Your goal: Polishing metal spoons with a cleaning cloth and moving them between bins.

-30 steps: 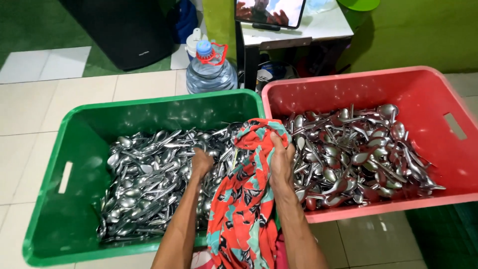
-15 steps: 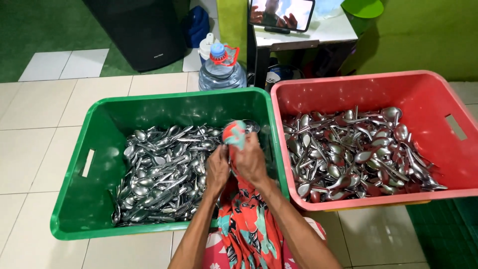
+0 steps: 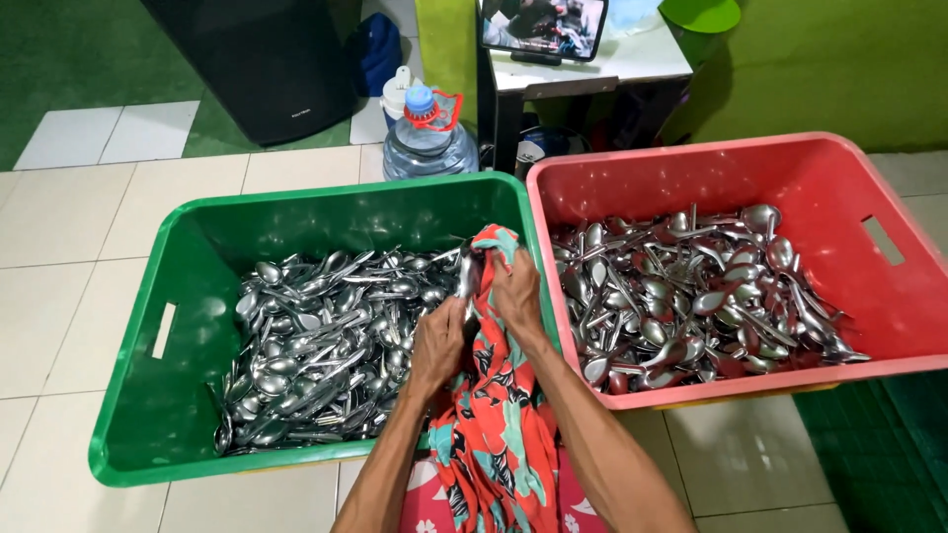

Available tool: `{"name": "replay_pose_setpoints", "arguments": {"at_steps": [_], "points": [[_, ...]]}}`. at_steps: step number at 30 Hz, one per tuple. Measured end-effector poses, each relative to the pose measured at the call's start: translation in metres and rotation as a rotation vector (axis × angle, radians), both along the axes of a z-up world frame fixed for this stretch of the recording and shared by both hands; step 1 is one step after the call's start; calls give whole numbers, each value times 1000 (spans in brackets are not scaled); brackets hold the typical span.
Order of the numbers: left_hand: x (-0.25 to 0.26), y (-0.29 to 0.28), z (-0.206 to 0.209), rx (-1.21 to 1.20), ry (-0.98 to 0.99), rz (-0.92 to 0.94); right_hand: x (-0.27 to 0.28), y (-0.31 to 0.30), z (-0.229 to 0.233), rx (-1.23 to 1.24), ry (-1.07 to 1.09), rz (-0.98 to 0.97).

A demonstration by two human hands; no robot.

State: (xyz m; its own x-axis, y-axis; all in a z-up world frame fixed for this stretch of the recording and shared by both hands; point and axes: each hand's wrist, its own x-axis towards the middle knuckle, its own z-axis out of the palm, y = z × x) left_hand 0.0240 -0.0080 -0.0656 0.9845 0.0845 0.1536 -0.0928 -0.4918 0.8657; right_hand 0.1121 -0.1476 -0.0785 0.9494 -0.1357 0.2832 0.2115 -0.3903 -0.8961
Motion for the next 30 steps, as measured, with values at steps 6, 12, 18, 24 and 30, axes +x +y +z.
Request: {"name": "replay_pose_setpoints", "arguments": {"at_steps": [6, 12, 18, 24, 30], "points": [[-10, -1, 28, 172, -40, 96, -33, 11, 30, -278, -364, 176], [2, 5, -10, 380, -187, 11, -36, 20, 29, -458, -217, 165], [6, 0, -35, 489, -235, -16, -5, -2, 10, -230, -8, 32], [8, 3, -27, 619, -355, 36, -21, -6, 51, -144, 318, 121], [-3, -5, 2, -21, 121, -107, -33, -5, 61, -1, 328, 28]]}}
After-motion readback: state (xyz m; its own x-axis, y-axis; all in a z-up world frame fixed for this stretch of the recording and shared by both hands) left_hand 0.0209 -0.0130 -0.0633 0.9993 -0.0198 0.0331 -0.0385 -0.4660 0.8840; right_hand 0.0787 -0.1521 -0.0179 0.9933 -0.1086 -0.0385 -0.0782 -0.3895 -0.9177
